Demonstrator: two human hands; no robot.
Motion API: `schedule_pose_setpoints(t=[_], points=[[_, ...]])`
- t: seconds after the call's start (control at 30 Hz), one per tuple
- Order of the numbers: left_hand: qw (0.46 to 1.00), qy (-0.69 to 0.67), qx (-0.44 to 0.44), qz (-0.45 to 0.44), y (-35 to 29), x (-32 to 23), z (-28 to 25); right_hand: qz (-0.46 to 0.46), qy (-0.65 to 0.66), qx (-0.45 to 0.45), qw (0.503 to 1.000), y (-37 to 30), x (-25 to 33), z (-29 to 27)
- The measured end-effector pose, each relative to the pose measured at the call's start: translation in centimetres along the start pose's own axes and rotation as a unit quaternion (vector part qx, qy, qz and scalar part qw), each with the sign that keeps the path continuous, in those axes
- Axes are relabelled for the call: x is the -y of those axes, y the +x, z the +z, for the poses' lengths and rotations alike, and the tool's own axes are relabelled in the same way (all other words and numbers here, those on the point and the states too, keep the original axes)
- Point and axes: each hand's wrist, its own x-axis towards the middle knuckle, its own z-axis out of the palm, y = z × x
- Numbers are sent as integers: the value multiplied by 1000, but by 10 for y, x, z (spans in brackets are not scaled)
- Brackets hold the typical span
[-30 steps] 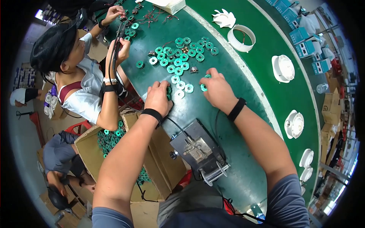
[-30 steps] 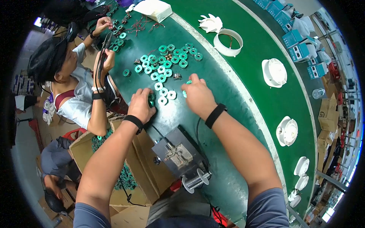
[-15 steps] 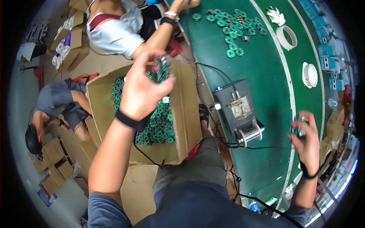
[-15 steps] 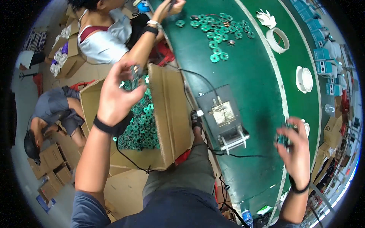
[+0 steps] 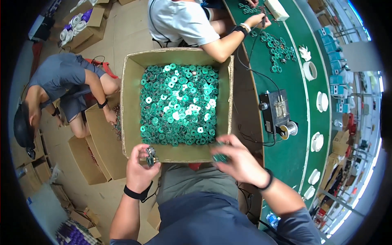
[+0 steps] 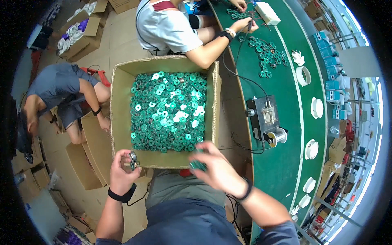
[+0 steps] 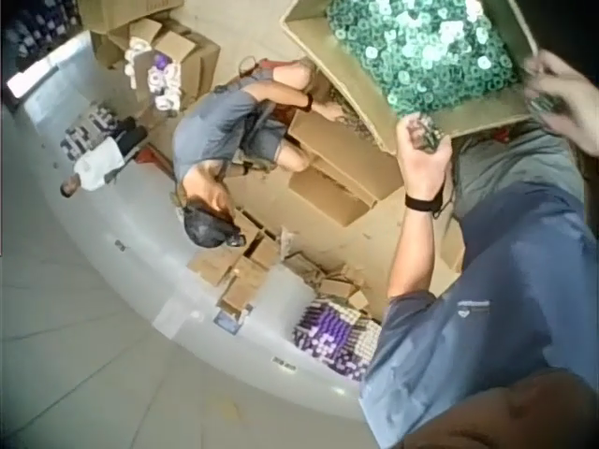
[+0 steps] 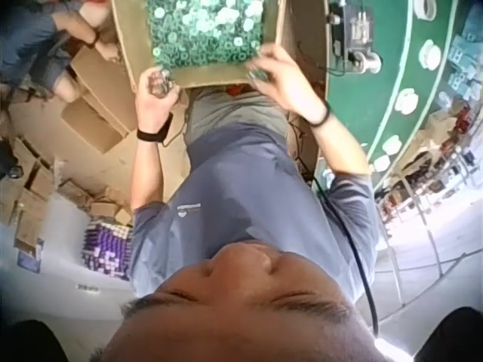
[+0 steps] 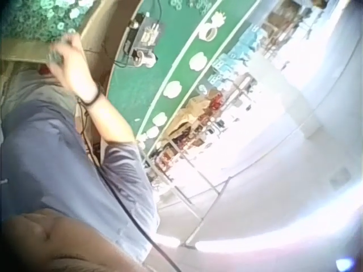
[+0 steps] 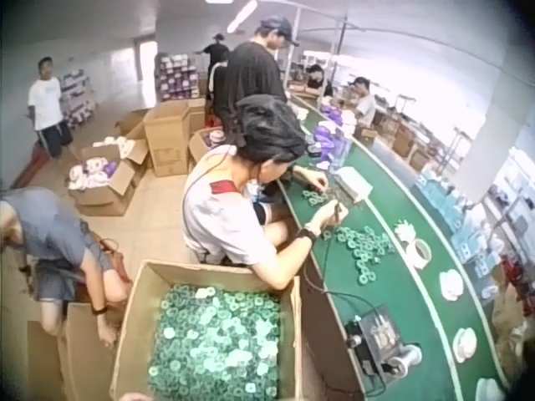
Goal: The person assembles small electronic components by connecting wires to circular green circuit boards, using an assembly jig to hold the components steady.
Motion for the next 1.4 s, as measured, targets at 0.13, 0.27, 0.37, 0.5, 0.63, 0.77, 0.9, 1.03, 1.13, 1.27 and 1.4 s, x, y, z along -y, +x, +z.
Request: schedule_pose_setpoints(t=[0.13, 0.27, 0.37, 0.5, 0.63, 0.77, 0.9, 1.03, 1.13, 1.27, 1.4], points=[[998, -44, -10, -50, -15, 15, -2, 57, -78, -103, 990, 97, -85, 78], [995, -55, -18, -78, -21, 30, 1, 256, -168, -127, 944, 149, -154, 108], [990, -87, -15, -112, -20, 26, 0, 269, -223, -132, 928, 159, -183, 122], [990, -91, -24, -109, -7, 32, -2, 258, -259, -133, 921, 167, -198, 134], [986, -117, -9, -118, 15, 25, -1, 246, -255, -141, 924, 170, -198, 128], [998, -48, -10, -44, 40, 6, 8, 258, -241, -109, 929, 174, -176, 119], [997, 45, 4, 68, 77, -7, 38, 222, -217, -136, 941, 168, -150, 97], [984, 87, 20, 153, 134, -13, 81, 75, -111, -176, 975, 134, -87, 77], [969, 137, 46, 203, 188, -22, 130, 25, -76, -185, 979, 90, -55, 58], [945, 203, 49, 253, 265, -43, 202, 50, -27, -188, 981, 29, -46, 28], [926, 288, 58, 236, 327, -51, 259, 117, -3, -188, 975, -23, -66, 2]])
